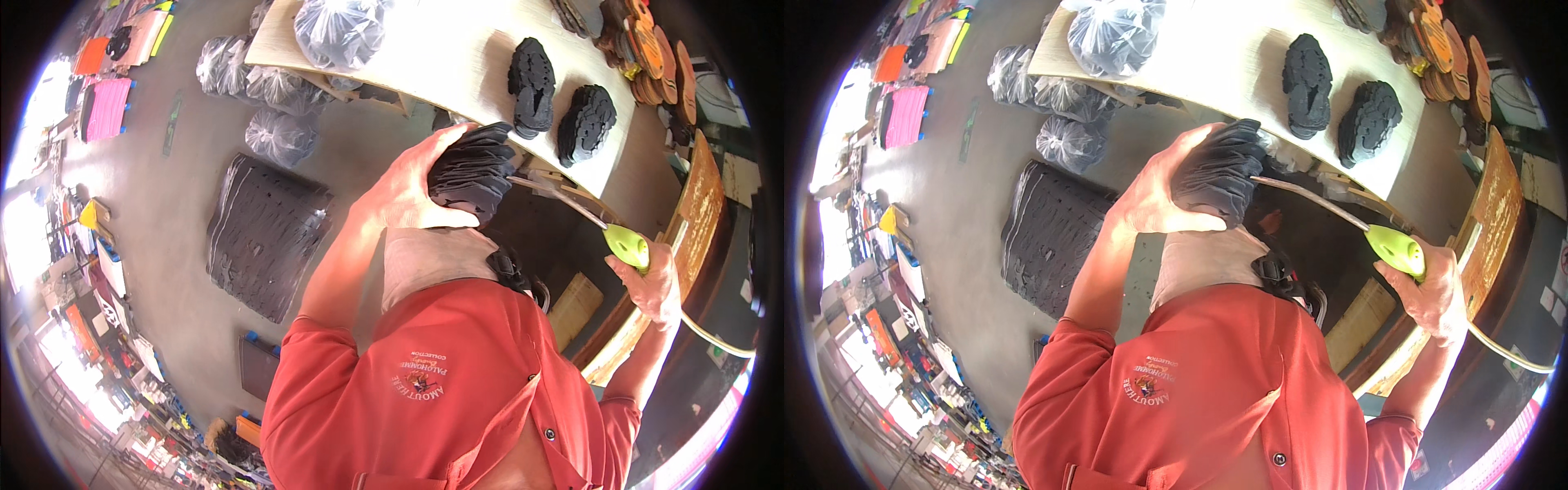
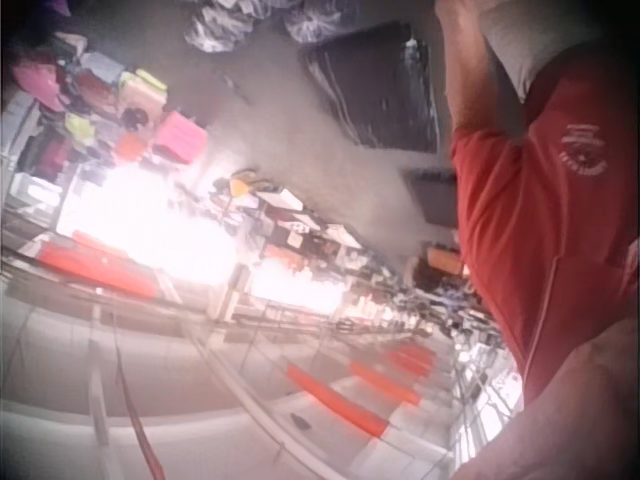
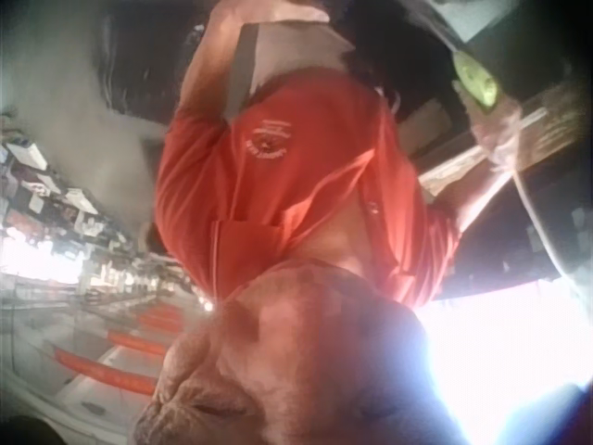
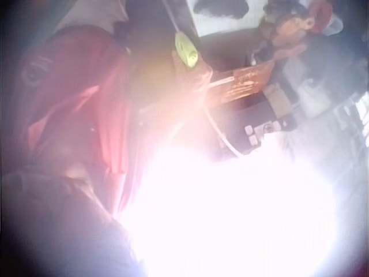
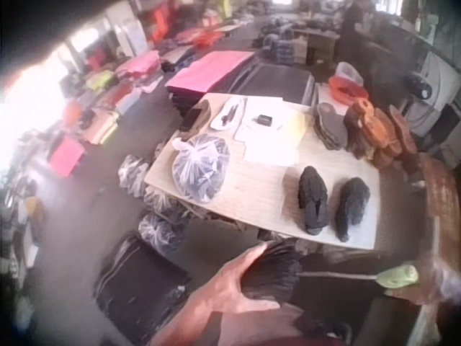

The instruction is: The person presses black rubber pieces into a metal mold on a press machine, then removes the molded parts and places them on a table. They then use a green-handled tool to scrape and trim the edges of the molded rubber parts.

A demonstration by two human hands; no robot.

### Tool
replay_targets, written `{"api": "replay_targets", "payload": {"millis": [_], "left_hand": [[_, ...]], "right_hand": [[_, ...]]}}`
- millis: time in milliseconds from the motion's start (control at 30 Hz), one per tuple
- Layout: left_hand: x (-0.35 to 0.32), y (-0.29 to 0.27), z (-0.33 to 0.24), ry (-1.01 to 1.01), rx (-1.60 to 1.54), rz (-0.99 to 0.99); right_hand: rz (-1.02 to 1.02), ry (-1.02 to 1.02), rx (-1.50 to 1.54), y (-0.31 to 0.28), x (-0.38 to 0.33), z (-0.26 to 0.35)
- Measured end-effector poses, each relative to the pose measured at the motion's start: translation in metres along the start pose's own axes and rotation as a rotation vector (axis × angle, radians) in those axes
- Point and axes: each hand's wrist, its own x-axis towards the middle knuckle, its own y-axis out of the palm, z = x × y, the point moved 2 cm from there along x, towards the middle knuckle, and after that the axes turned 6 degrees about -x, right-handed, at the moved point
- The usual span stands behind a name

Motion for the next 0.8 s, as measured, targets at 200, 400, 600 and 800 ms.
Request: {"api": "replay_targets", "payload": {"millis": [200,400,600,800], "left_hand": [[0.002,-0.003,-0.008,0.054,-0.391,0.051],[0.005,-0.004,0.012,0.190,-0.821,0.085],[0.007,0.023,0.022,0.218,-1.457,-0.182],[0.025,0.011,0.014,0.272,-1.416,-0.335]], "right_hand": [[-0.203,0.144,0.127,-0.004,-0.014,-0.023],[-0.220,0.054,0.156,0.001,-0.028,-0.036],[-0.182,0.043,0.174,0.013,-0.025,-0.028],[-0.006,-0.096,0.036,0.029,-0.018,-0.008]]}}
